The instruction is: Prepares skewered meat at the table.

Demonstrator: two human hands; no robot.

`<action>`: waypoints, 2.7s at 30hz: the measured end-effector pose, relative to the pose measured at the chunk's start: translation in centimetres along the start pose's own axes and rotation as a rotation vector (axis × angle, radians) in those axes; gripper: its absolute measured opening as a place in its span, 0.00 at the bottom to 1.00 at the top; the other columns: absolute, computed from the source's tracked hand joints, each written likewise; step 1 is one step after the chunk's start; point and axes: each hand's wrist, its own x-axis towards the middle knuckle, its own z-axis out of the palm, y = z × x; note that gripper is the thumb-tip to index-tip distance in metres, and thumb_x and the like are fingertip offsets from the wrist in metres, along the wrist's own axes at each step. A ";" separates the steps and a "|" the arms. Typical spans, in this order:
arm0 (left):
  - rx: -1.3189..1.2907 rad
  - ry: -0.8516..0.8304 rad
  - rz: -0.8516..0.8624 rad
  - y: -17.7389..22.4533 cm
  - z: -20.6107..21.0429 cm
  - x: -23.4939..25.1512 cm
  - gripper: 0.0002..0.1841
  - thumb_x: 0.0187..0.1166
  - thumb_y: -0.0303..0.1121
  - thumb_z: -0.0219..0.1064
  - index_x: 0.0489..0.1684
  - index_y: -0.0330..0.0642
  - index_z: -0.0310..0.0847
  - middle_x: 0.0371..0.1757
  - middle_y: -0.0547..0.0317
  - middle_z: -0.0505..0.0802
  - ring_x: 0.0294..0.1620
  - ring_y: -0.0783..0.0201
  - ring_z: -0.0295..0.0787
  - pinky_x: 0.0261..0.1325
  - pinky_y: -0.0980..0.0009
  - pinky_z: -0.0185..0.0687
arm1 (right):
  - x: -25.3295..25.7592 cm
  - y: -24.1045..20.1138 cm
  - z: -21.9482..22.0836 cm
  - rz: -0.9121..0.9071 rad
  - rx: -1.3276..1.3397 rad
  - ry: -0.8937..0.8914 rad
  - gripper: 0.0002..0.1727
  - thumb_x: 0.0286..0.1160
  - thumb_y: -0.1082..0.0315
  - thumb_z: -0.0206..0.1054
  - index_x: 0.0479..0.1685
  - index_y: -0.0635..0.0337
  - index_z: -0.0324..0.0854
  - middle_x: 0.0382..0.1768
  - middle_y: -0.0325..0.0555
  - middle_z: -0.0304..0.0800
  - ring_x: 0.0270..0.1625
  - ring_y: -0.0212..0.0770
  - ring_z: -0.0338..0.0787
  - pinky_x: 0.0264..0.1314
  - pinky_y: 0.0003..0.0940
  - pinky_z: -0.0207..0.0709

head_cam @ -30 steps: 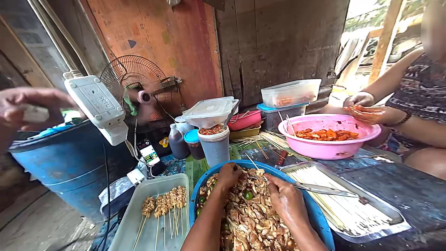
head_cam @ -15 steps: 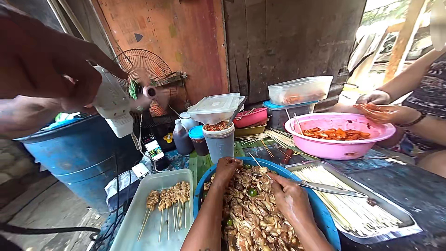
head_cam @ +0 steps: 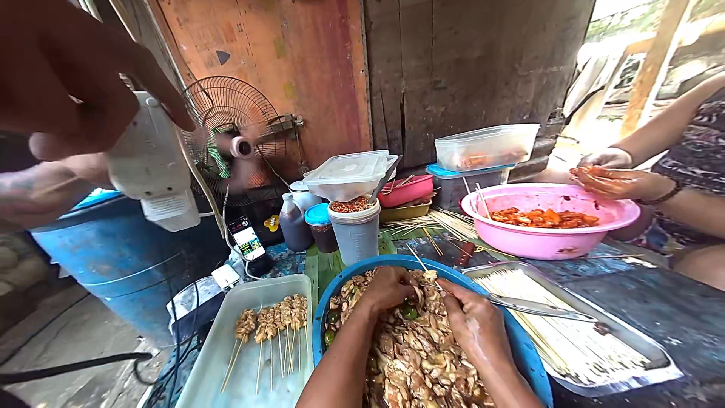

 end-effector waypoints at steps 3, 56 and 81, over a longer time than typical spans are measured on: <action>-0.533 0.215 -0.099 -1.1 -0.9 -0.3 0.06 0.79 0.23 0.68 0.45 0.27 0.84 0.35 0.52 0.89 0.31 0.66 0.84 0.40 0.69 0.84 | 0.0 0.1 0.2 -0.027 -0.005 -0.019 0.17 0.83 0.76 0.59 0.59 0.61 0.92 0.50 0.62 0.95 0.56 0.64 0.93 0.62 0.68 0.78; 0.362 -0.393 0.121 3.4 1.7 -1.3 0.13 0.69 0.30 0.78 0.50 0.37 0.91 0.57 0.43 0.91 0.62 0.47 0.87 0.68 0.42 0.78 | 0.9 -0.4 -0.6 0.112 -0.003 0.009 0.17 0.86 0.76 0.57 0.62 0.63 0.90 0.53 0.65 0.94 0.61 0.66 0.90 0.67 0.69 0.75; -0.689 0.396 -0.088 -2.2 -1.6 -0.9 0.05 0.83 0.24 0.63 0.47 0.38 0.84 0.38 0.58 0.91 0.30 0.70 0.84 0.35 0.74 0.82 | 0.2 -0.6 -0.3 0.060 -0.060 -0.213 0.18 0.86 0.74 0.58 0.65 0.57 0.90 0.58 0.59 0.94 0.65 0.62 0.90 0.71 0.65 0.75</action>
